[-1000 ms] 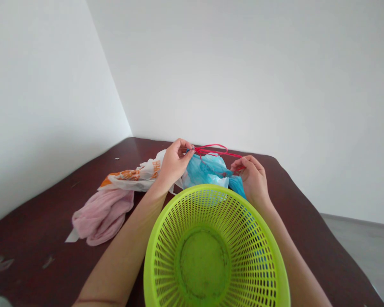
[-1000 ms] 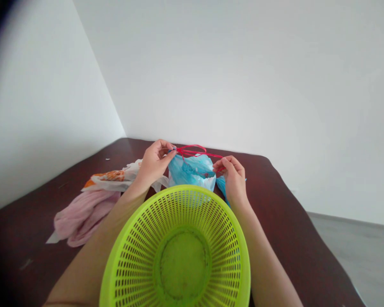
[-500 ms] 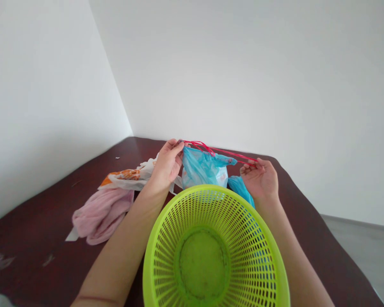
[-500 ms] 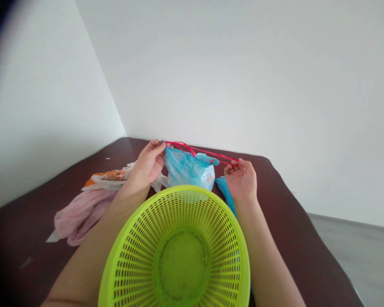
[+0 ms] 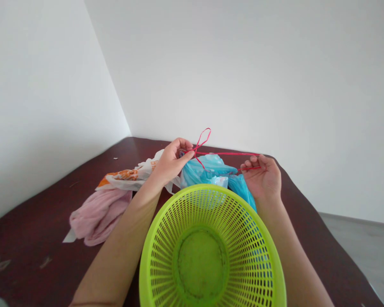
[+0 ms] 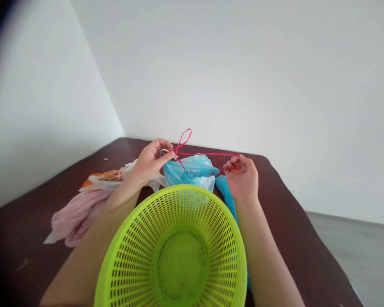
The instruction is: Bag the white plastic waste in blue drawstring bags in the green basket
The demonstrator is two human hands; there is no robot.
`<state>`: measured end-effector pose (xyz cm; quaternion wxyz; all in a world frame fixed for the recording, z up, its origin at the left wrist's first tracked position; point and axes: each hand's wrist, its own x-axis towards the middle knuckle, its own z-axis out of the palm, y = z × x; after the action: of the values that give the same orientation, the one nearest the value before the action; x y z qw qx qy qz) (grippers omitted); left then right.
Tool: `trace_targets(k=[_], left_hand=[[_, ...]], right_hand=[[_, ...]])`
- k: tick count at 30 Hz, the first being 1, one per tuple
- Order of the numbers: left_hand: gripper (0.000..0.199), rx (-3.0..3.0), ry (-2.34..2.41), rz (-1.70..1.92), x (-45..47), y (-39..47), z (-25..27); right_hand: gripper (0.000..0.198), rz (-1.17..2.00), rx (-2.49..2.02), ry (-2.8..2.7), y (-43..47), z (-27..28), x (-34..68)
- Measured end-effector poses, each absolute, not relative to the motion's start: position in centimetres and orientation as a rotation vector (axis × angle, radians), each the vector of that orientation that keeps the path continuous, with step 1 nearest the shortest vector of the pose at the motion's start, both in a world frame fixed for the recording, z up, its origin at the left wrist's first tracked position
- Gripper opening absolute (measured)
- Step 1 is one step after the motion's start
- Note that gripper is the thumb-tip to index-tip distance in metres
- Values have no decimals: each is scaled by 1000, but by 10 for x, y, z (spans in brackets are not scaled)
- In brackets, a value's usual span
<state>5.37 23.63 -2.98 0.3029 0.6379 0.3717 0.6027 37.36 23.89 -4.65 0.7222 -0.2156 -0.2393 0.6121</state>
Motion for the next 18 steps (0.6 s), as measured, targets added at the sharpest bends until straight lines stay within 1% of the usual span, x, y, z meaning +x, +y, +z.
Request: trace_targets(k=[2,7,12,14,18], left_hand=[[19,1673,995,1688,51,240,-30],[22,1454,867,1879,50,247,-29],[26,1203,711,1868,49,245,-25],[24,1187,706,1862,48,244,-23],[15,1223,725,1920,45,242,-18]], right_hand=[[42,1350,-463,-529,239,-47,376],[39,1347,-545,-539,242,-50,377],[42,1417,-594,-562,243,-51,373],[43,1425,-591,-554,242,-50,374],[38,1390,-598,-496,241,-48,375]])
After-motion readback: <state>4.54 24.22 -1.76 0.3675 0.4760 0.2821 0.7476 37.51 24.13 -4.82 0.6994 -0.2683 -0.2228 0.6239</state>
